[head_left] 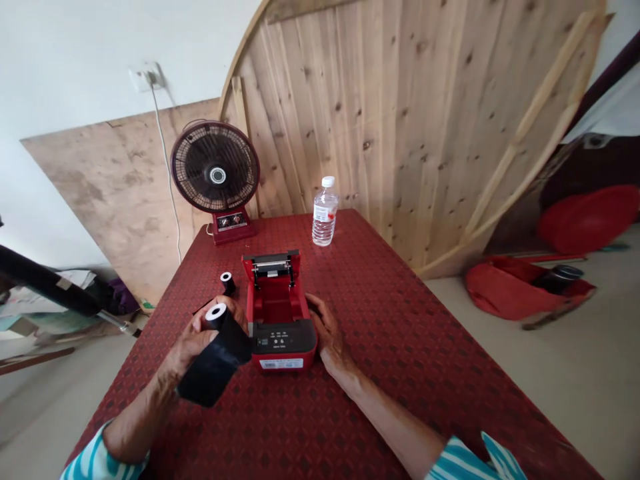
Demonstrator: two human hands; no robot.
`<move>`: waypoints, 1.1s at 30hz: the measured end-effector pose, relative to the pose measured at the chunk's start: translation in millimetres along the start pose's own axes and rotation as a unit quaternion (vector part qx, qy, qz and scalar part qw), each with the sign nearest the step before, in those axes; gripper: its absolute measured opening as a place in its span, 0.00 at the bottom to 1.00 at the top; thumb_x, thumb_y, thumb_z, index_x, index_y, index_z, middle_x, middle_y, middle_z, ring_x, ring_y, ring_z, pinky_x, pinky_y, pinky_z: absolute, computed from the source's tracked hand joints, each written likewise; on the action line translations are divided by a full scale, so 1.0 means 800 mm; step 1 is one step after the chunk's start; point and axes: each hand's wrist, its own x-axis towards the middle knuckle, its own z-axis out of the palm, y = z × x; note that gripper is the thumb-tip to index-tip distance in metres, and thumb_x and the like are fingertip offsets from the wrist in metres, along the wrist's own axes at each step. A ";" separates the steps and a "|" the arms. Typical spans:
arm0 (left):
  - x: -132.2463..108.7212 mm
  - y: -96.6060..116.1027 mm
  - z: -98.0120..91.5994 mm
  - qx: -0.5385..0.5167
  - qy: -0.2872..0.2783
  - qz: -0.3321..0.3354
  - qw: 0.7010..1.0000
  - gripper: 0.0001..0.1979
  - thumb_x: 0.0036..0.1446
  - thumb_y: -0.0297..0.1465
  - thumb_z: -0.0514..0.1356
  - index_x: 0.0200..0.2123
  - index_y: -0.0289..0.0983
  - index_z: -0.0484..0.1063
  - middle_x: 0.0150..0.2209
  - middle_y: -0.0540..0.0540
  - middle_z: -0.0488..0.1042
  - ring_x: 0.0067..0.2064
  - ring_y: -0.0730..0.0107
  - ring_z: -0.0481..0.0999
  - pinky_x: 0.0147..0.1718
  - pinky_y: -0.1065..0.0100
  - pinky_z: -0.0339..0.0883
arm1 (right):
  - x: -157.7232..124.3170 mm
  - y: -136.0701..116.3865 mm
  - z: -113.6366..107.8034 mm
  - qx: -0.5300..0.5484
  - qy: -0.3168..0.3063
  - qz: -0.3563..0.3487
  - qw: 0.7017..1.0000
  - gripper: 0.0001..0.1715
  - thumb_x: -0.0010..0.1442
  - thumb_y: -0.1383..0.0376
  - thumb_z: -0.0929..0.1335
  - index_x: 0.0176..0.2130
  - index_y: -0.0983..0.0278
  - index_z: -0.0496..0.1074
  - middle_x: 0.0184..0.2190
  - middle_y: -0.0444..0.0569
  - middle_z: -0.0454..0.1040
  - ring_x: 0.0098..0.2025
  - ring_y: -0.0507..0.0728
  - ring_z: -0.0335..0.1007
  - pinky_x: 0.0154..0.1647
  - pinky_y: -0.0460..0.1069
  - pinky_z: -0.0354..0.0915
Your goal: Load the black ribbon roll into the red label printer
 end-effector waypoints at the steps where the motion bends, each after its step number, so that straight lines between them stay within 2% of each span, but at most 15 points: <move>1: -0.003 0.002 0.002 -0.002 0.008 0.003 1.000 0.21 0.42 0.44 0.71 0.34 0.41 0.68 0.30 0.50 0.69 0.32 0.69 0.70 0.31 0.69 0.67 | 0.000 0.001 0.000 -0.002 0.002 -0.001 1.000 0.20 0.62 0.54 0.63 0.52 0.57 0.70 0.51 0.50 0.74 0.54 0.60 0.69 0.57 0.59 0.64; 5: -0.005 0.022 0.012 0.080 0.035 -0.024 0.996 0.17 0.44 0.35 0.72 0.35 0.40 0.70 0.28 0.52 0.69 0.26 0.73 0.68 0.25 0.73 0.64 | 0.000 0.003 0.001 -0.013 0.008 -0.001 1.000 0.20 0.63 0.55 0.63 0.52 0.57 0.70 0.52 0.50 0.74 0.54 0.59 0.69 0.57 0.58 0.64; 9: 0.008 0.039 0.010 0.244 0.055 0.007 0.968 0.15 0.47 0.34 0.70 0.39 0.40 0.75 0.35 0.48 0.76 0.36 0.64 0.75 0.35 0.69 0.69 | 0.001 0.002 0.002 -0.014 0.010 -0.002 1.000 0.20 0.63 0.56 0.63 0.52 0.57 0.70 0.51 0.49 0.74 0.54 0.59 0.70 0.57 0.58 0.64; 12: 0.022 0.043 0.011 0.365 0.018 -0.007 0.931 0.18 0.51 0.36 0.67 0.46 0.41 0.76 0.41 0.45 0.78 0.43 0.57 0.77 0.40 0.67 0.69 | 0.002 0.000 0.002 -0.019 0.008 0.000 1.000 0.19 0.63 0.57 0.62 0.51 0.57 0.70 0.50 0.49 0.74 0.53 0.59 0.70 0.56 0.57 0.65; 16: 0.046 0.040 0.027 0.471 -0.043 0.002 0.881 0.22 0.56 0.36 0.62 0.54 0.42 0.73 0.49 0.44 0.78 0.46 0.55 0.77 0.45 0.65 0.67 | 0.003 0.002 0.002 -0.020 0.007 -0.004 1.000 0.20 0.63 0.58 0.61 0.52 0.57 0.70 0.51 0.49 0.74 0.53 0.59 0.69 0.56 0.57 0.65; 19: 0.063 0.035 0.035 0.491 -0.075 -0.003 0.868 0.20 0.59 0.36 0.57 0.54 0.42 0.73 0.50 0.45 0.78 0.49 0.53 0.76 0.49 0.62 0.65 | 0.005 0.005 0.003 -0.025 0.014 -0.025 0.999 0.19 0.62 0.59 0.61 0.50 0.58 0.71 0.49 0.50 0.73 0.53 0.59 0.69 0.57 0.57 0.63; 23: 0.078 0.033 0.034 0.514 -0.105 -0.025 0.851 0.21 0.62 0.37 0.52 0.54 0.40 0.73 0.53 0.44 0.76 0.52 0.53 0.75 0.51 0.61 0.65 | 0.007 0.008 0.003 -0.030 0.018 -0.036 0.999 0.18 0.62 0.60 0.61 0.49 0.57 0.71 0.49 0.49 0.73 0.53 0.58 0.68 0.58 0.56 0.62; 27: 0.090 0.033 0.041 0.589 -0.143 -0.032 0.794 0.22 0.60 0.36 0.52 0.55 0.38 0.71 0.54 0.42 0.75 0.53 0.56 0.75 0.53 0.60 0.65 | 0.006 0.007 0.003 -0.027 0.010 -0.033 0.999 0.19 0.62 0.61 0.60 0.50 0.58 0.70 0.50 0.49 0.72 0.54 0.57 0.68 0.58 0.55 0.62; 33: 0.105 0.025 0.055 0.696 -0.145 -0.084 0.698 0.20 0.55 0.29 0.56 0.52 0.38 0.72 0.51 0.42 0.77 0.52 0.57 0.76 0.52 0.60 0.67 | 0.004 0.003 0.003 -0.019 -0.002 -0.035 0.999 0.18 0.63 0.63 0.60 0.51 0.57 0.69 0.48 0.49 0.73 0.54 0.57 0.68 0.57 0.56 0.63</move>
